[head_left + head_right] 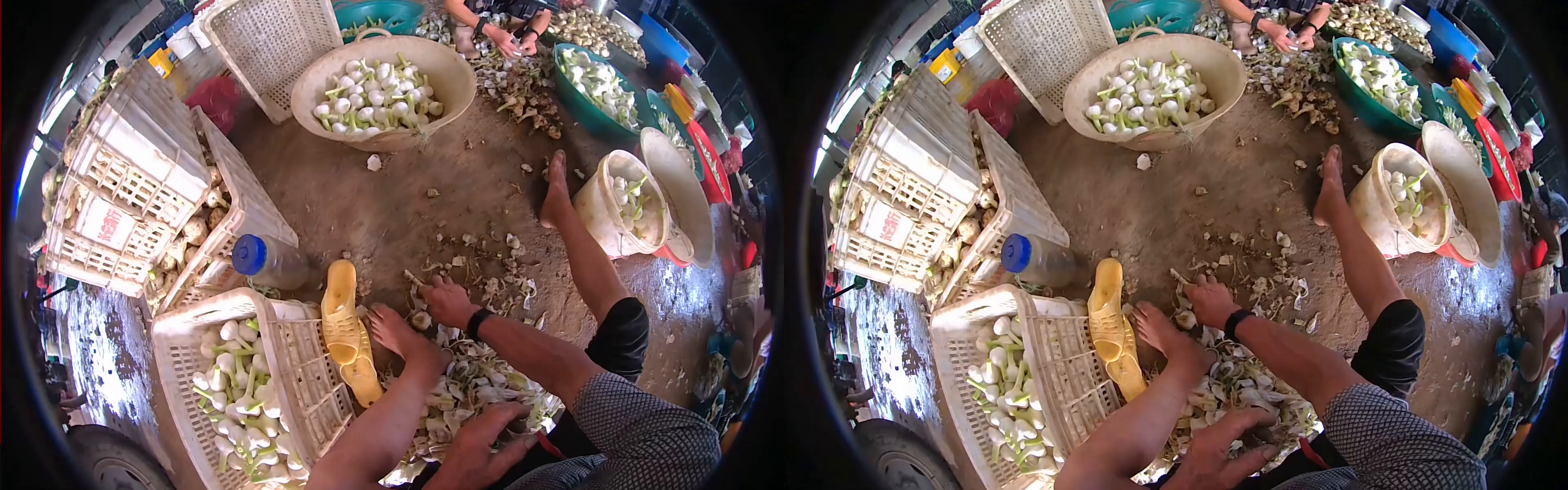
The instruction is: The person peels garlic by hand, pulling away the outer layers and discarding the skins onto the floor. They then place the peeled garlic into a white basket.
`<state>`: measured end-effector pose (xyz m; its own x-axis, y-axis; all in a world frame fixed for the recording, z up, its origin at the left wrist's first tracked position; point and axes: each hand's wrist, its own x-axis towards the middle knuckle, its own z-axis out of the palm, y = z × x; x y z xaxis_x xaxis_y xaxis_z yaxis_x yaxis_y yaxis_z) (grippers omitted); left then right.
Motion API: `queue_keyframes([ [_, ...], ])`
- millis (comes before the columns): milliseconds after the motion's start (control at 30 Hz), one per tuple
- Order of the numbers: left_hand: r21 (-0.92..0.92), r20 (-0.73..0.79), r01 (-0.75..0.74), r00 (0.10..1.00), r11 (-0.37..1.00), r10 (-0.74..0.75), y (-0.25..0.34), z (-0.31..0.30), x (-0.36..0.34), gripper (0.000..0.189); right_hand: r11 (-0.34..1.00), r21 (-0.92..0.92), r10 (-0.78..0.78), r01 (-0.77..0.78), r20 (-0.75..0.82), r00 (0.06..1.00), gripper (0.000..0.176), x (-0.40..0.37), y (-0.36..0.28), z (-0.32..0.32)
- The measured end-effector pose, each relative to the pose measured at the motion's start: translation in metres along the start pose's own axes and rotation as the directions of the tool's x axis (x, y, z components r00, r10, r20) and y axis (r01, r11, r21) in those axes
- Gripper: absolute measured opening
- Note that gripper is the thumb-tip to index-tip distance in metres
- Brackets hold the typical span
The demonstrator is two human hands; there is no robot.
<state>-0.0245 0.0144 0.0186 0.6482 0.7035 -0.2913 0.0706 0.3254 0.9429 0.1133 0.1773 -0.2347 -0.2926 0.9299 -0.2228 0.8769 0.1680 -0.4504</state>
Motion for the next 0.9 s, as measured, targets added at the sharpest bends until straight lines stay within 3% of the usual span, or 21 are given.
queue_keyframes([
  [100, -0.035, -0.078, 0.056, 0.995, 0.998, -0.059, 0.008, -0.003, 0.005, 0.038, 0.996, 0.004, -0.094, 0.095, -0.034, 0.995, 0.019, 0.003, 0.006, 0.007],
  [200, -0.089, -0.173, 0.108, 0.977, 0.990, -0.123, 0.018, 0.004, 0.003, 0.033, 0.998, 0.055, -0.039, 0.039, 0.011, 0.999, 0.023, -0.014, 0.010, 0.006],
  [233, 0.005, -0.172, 0.034, 0.985, 0.999, -0.032, 0.005, 0.003, 0.002, 0.038, 0.998, 0.050, -0.040, 0.040, 0.001, 0.999, 0.023, -0.025, 0.007, -0.001],
  [267, 0.101, -0.162, -0.044, 0.985, 0.994, 0.060, -0.013, -0.001, 0.003, 0.042, 0.963, 0.269, -0.008, 0.018, -0.036, 0.999, 0.026, -0.040, 0.003, -0.009],
  [300, 0.036, -0.221, -0.037, 0.974, 0.999, 0.044, -0.024, 0.000, 0.004, 0.043, 0.880, 0.474, 0.029, 0.006, -0.066, 0.997, 0.029, -0.057, -0.002, -0.020],
  [367, -0.024, -0.268, -0.046, 0.963, 0.999, 0.038, -0.029, 0.004, 0.006, 0.044, 0.872, 0.489, 0.043, -0.014, -0.047, 0.998, 0.032, -0.094, -0.022, -0.060],
  [433, 0.074, -0.481, -0.102, 0.868, 0.992, 0.126, -0.025, 0.005, 0.007, 0.048, 0.445, 0.852, 0.111, -0.276, 0.254, 0.961, 0.036, -0.135, -0.058, -0.115],
  [467, 0.087, -0.472, -0.110, 0.870, 0.990, 0.138, -0.020, 0.003, 0.008, 0.048, 0.444, 0.856, 0.113, -0.263, 0.238, 0.965, 0.036, -0.152, -0.065, -0.129],
  [533, 0.543, -0.453, -0.164, 0.769, 0.824, 0.451, -0.012, 0.001, 0.008, 0.051, 0.371, 0.912, 0.065, -0.173, 0.160, 0.985, 0.040, -0.182, -0.074, -0.149],
  [567, 0.551, -0.443, -0.171, 0.770, 0.817, 0.460, -0.021, 0.001, 0.010, 0.051, 0.369, 0.915, 0.067, -0.162, 0.147, 0.987, 0.040, -0.196, -0.079, -0.155],
  [633, 0.400, -0.345, -0.223, 0.862, 0.889, 0.372, -0.039, 0.002, 0.017, 0.051, 0.268, 0.960, 0.042, -0.084, 0.075, 0.996, 0.039, -0.220, -0.087, -0.163],
  [700, 0.485, -0.294, -0.224, 0.869, 0.845, 0.399, -0.039, 0.007, 0.016, 0.054, 0.277, 0.959, 0.025, -0.063, 0.059, 0.998, 0.041, -0.239, -0.084, -0.166],
  [767, 0.531, -0.213, -0.269, 0.875, 0.803, 0.434, -0.037, 0.013, 0.017, 0.055, 0.390, 0.914, 0.116, -0.110, 0.070, 0.991, 0.042, -0.257, -0.083, -0.174],
  [800, 0.534, -0.197, -0.280, 0.876, 0.798, 0.440, -0.037, 0.015, 0.017, 0.055, 0.284, 0.956, 0.150, -0.077, 0.035, 0.988, 0.040, -0.266, -0.084, -0.173],
  [833, 0.394, -0.237, -0.258, 0.898, 0.882, 0.369, -0.039, 0.017, 0.017, 0.056, 0.283, 0.956, 0.161, -0.070, 0.024, 0.987, 0.040, -0.274, -0.082, -0.169],
  [867, 0.244, -0.266, -0.229, 0.918, 0.942, 0.293, -0.041, 0.019, 0.017, 0.057, 0.154, 0.985, 0.188, -0.073, 0.043, 0.981, 0.039, -0.279, -0.078, -0.162],
  [900, 0.246, -0.255, -0.239, 0.919, 0.939, 0.300, -0.044, 0.018, 0.018, 0.057, 0.023, 0.997, 0.208, -0.071, 0.065, 0.976, 0.037, -0.283, -0.075, -0.161],
])
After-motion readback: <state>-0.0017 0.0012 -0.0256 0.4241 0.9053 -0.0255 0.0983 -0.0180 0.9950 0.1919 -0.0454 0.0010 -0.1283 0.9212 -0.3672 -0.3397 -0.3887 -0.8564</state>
